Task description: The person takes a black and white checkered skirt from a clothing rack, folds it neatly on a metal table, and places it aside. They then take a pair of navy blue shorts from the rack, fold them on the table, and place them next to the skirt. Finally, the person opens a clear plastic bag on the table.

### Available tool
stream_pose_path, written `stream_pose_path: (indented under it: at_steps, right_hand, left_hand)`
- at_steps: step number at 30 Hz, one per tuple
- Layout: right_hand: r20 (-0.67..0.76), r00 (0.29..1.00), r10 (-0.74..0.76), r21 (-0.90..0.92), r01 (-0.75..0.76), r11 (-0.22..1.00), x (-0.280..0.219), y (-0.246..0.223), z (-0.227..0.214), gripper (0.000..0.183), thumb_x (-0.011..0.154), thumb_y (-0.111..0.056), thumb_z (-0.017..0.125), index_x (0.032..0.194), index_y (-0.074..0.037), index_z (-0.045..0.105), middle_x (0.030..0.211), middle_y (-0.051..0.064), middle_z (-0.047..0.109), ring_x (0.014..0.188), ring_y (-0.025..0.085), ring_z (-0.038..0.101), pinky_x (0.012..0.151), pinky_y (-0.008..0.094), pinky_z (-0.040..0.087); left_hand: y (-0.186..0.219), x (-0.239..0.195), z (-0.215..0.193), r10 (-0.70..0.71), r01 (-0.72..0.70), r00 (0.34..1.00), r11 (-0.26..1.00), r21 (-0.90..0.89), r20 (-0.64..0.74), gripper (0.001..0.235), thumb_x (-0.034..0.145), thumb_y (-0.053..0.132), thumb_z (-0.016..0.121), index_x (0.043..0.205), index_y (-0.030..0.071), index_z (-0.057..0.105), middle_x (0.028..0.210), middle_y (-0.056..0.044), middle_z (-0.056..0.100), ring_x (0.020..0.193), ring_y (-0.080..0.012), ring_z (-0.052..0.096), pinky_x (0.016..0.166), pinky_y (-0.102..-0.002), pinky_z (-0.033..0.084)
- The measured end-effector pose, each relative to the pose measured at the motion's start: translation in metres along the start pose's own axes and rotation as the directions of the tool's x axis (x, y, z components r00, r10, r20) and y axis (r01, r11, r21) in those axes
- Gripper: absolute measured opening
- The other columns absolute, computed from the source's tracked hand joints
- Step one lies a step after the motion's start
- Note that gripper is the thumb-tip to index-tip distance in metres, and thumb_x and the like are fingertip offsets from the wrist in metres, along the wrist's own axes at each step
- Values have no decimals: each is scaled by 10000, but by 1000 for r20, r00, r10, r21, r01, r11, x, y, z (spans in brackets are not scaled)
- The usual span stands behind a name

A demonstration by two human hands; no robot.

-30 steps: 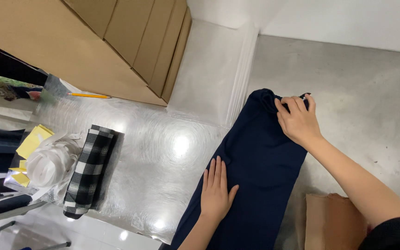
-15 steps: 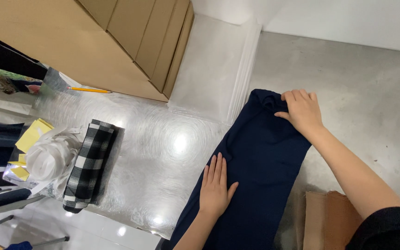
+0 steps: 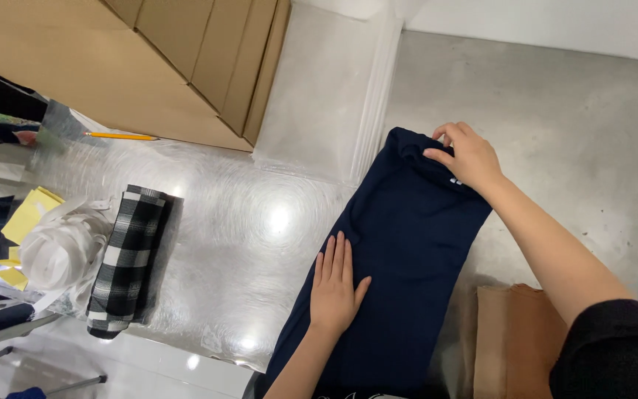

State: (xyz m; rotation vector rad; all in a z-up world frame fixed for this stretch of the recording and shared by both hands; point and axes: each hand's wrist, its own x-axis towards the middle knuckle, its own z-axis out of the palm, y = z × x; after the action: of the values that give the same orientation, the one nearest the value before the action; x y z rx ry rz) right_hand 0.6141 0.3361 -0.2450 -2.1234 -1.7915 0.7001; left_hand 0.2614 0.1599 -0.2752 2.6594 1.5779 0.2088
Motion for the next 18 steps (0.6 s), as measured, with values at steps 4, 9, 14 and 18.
stream_pose_path:
  at_steps: [4,9,14,18]
  right_hand:
    - [-68,997,-26,-111,19,994,9,7,12,430,983,-604,713,1205,-237,696,1017,-9,603,973,204,597,753,402,507]
    - [102,976,192,-205,-169,964,3,-19,2,738,931,-781,510,1378,-207,636,1415,98,596,1304,346,555,1034,637,423]
    - [13,993,117,-209,-111,971,8,-5,25,706,964,-733,568,1344,-144,649,1267,114,682,1181,339,628,913,517,507]
    - [-169,983,-68,-309,12,951,-3,-8,40,641,1005,-655,651,1266,-73,705,1228,125,724,1145,351,637,964,492,471]
  left_hand:
    - [0,0,0,-1,1,1000,1000,10,-18,834,1087,589,456,1669,20,274,1768,-155,231,1639,-285,217,1319,-433,224]
    - [1,1,-1,-7,7,1000,999,-38,-16,829,1080,575,487,1666,26,284,1766,-157,236,1642,-296,206,1315,-466,221]
    - [1,1,-2,-2,2,1000,997,-72,-10,800,1071,532,543,1686,99,271,1769,-147,232,1638,-327,209,1292,-512,255]
    - [4,2,2,16,-16,1000,998,-54,2,797,1054,487,590,1698,147,265,1773,-148,212,1625,-411,181,1262,-598,255]
